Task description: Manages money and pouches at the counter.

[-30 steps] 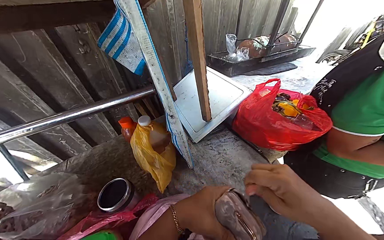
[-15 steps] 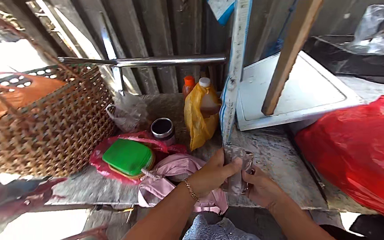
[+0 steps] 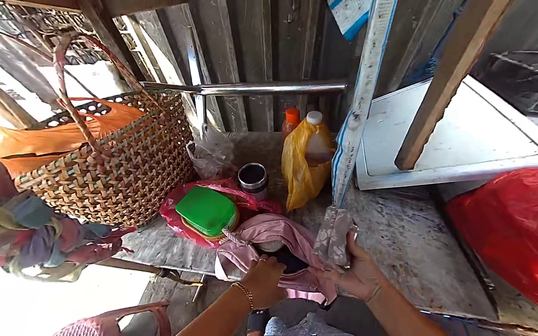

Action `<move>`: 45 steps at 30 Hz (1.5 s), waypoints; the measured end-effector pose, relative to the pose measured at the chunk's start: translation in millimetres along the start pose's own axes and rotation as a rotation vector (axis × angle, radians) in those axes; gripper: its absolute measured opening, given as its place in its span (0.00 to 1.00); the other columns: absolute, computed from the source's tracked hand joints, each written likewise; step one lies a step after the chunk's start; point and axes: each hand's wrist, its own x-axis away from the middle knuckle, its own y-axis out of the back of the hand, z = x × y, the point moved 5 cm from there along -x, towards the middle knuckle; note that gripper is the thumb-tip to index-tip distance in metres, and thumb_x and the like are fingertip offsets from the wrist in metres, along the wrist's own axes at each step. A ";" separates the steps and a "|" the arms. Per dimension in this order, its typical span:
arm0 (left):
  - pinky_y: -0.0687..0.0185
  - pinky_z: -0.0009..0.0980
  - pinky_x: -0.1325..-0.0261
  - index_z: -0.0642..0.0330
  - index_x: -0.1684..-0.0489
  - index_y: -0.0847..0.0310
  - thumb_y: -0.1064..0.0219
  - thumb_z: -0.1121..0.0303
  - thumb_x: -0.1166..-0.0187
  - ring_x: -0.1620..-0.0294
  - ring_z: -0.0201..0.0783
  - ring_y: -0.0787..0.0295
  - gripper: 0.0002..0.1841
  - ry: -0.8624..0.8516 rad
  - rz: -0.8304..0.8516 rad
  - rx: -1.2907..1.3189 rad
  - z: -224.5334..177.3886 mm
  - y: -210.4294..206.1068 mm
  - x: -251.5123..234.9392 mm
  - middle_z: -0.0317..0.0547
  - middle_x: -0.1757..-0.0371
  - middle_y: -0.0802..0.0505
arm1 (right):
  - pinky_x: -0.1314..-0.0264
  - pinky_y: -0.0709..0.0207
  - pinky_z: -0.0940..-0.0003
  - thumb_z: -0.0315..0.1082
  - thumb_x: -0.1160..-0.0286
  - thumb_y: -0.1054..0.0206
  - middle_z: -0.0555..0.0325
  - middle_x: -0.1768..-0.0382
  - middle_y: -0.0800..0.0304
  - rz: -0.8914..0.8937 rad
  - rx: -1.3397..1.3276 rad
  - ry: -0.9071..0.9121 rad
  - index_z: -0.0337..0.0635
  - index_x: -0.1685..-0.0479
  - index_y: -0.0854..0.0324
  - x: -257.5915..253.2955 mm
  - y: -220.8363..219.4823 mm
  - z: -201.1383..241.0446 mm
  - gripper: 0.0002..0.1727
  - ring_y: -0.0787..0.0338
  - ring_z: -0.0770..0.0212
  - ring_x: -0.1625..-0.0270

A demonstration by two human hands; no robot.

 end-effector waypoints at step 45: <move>0.26 0.71 0.35 0.75 0.39 0.19 0.29 0.72 0.27 0.31 0.71 0.20 0.20 -0.177 0.304 -0.600 -6.3 89.0 -22.8 0.72 0.34 0.15 | 0.36 0.12 0.65 0.42 0.37 0.21 0.59 0.43 0.09 -0.326 0.712 0.933 0.33 0.25 0.35 -44.9 -54.0 -17.5 0.41 0.08 0.67 0.43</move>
